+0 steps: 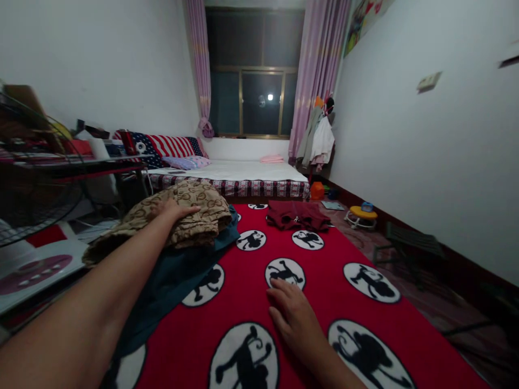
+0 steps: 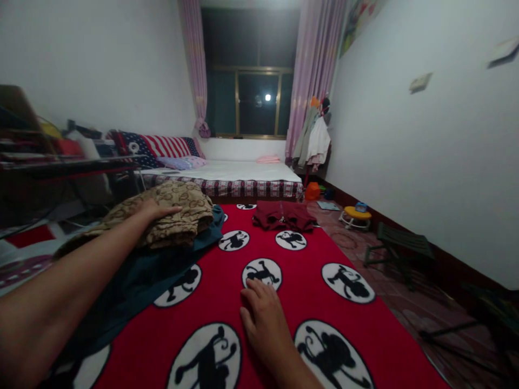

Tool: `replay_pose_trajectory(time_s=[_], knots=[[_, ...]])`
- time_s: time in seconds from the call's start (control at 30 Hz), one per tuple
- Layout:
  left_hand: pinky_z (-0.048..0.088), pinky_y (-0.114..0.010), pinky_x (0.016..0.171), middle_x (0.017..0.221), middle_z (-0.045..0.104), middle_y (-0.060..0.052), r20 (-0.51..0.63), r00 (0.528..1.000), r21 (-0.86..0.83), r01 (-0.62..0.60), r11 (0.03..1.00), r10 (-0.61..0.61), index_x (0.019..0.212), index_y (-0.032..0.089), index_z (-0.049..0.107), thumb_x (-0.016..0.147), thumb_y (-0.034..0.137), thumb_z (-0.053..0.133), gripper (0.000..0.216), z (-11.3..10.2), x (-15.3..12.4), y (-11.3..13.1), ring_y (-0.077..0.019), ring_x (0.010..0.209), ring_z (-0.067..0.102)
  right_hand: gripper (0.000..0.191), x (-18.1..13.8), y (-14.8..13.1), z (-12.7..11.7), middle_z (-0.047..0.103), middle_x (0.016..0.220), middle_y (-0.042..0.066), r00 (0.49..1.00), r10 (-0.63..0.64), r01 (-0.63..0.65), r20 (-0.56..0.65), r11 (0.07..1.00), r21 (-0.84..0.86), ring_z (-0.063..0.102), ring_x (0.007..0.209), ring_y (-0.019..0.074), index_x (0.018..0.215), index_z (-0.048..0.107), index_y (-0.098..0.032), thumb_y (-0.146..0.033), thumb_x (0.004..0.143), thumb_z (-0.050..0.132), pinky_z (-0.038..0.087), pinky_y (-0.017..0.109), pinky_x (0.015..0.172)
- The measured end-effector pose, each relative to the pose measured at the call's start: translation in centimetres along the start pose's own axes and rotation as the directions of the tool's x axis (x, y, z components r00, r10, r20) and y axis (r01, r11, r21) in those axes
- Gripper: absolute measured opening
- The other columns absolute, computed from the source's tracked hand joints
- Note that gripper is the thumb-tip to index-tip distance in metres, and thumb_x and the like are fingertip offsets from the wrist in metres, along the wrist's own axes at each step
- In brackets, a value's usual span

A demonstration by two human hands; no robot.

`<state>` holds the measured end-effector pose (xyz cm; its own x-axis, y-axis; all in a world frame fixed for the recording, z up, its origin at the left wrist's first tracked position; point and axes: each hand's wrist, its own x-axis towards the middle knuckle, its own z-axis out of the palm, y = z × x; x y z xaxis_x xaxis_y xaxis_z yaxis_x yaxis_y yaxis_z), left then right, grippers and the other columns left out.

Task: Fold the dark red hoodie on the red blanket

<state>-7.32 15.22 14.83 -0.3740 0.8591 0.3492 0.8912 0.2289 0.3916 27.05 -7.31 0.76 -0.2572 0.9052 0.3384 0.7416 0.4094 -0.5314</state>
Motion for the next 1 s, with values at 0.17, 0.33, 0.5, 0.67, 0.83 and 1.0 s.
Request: replay_pose_trajectory(time_s=[0.17, 0.33, 0.5, 0.67, 0.83, 1.0], knots=[[0.037, -0.055, 0.095, 0.138, 0.043, -0.029, -0.007, 0.982, 0.09, 0.19, 0.978, -0.19, 0.127, 0.003, 0.045, 0.052, 0.083, 0.062, 0.112, 0.8, -1.0, -0.2, -0.0466, 0.124, 0.04, 0.032, 0.0, 0.0, 0.0, 0.052, 0.138, 0.007, 1.0, 0.004, -0.004, 0.011, 1.0, 0.003, 0.042, 0.13, 0.0261, 0.116, 0.063, -0.024, -0.022, 0.086, 0.051, 0.027, 0.051, 0.111], [0.043, -0.053, 0.088, 0.123, 0.056, -0.028, -0.091, 0.985, 0.02, 0.15, 0.988, -0.148, 0.126, 0.008, 0.045, 0.054, 0.086, 0.056, 0.107, 1.4, -2.5, -1.0, -0.0449, 0.112, 0.053, 0.032, 0.0, 0.1, 0.1, 0.051, 0.138, 0.007, 1.0, 0.008, -0.008, 0.024, 1.0, -0.011, 0.041, 0.131, 0.0261, 0.116, 0.062, -0.023, -0.023, 0.086, 0.051, 0.026, 0.05, 0.112], [0.043, -0.053, 0.085, 0.121, 0.059, -0.026, -0.142, 0.983, -0.033, 0.115, 0.993, -0.118, 0.125, 0.011, 0.047, 0.058, 0.084, 0.055, 0.099, 1.6, -3.1, -1.4, -0.0454, 0.109, 0.055, 0.032, 0.1, 0.1, 0.1, 0.05, 0.139, 0.007, 0.999, 0.019, -0.018, 0.036, 1.0, -0.014, 0.04, 0.131, 0.0259, 0.116, 0.062, -0.023, -0.023, 0.086, 0.051, 0.025, 0.05, 0.112], [0.045, -0.053, 0.081, 0.118, 0.06, -0.026, -0.152, 0.985, -0.048, 0.079, 0.996, -0.086, 0.127, 0.012, 0.049, 0.061, 0.082, 0.054, 0.097, 1.7, -3.0, -1.8, -0.0461, 0.107, 0.056, 0.032, 0.0, -0.1, -0.1, 0.051, 0.138, 0.007, 0.999, 0.023, -0.023, 0.025, 1.0, -0.008, 0.041, 0.131, 0.0246, 0.116, 0.063, -0.023, -0.022, 0.085, 0.052, 0.024, 0.048, 0.113], [0.048, -0.047, 0.075, 0.111, 0.065, -0.023, -0.181, 0.982, 0.017, 0.066, 0.998, -0.062, 0.123, 0.014, 0.054, 0.067, 0.078, 0.051, 0.085, 1.7, -3.3, -2.0, -0.0429, 0.101, 0.06, 0.032, 0.0, -0.3, -0.2, 0.052, 0.138, 0.007, 1.0, 0.019, -0.019, 0.017, 1.0, 0.004, 0.041, 0.13, 0.0241, 0.116, 0.063, -0.022, -0.022, 0.085, 0.053, 0.025, 0.046, 0.113], [0.049, -0.044, 0.074, 0.108, 0.066, -0.023, -0.196, 0.979, 0.039, 0.068, 0.997, -0.059, 0.121, 0.013, 0.056, 0.071, 0.072, 0.051, 0.078, 1.9, -3.7, -2.2, -0.0409, 0.099, 0.061, 0.032, -0.1, -0.4, -0.3, 0.053, 0.137, 0.006, 1.0, 0.023, -0.023, 0.007, 1.0, 0.011, 0.041, 0.13, 0.0232, 0.115, 0.064, -0.023, -0.02, 0.085, 0.053, 0.024, 0.046, 0.113]])
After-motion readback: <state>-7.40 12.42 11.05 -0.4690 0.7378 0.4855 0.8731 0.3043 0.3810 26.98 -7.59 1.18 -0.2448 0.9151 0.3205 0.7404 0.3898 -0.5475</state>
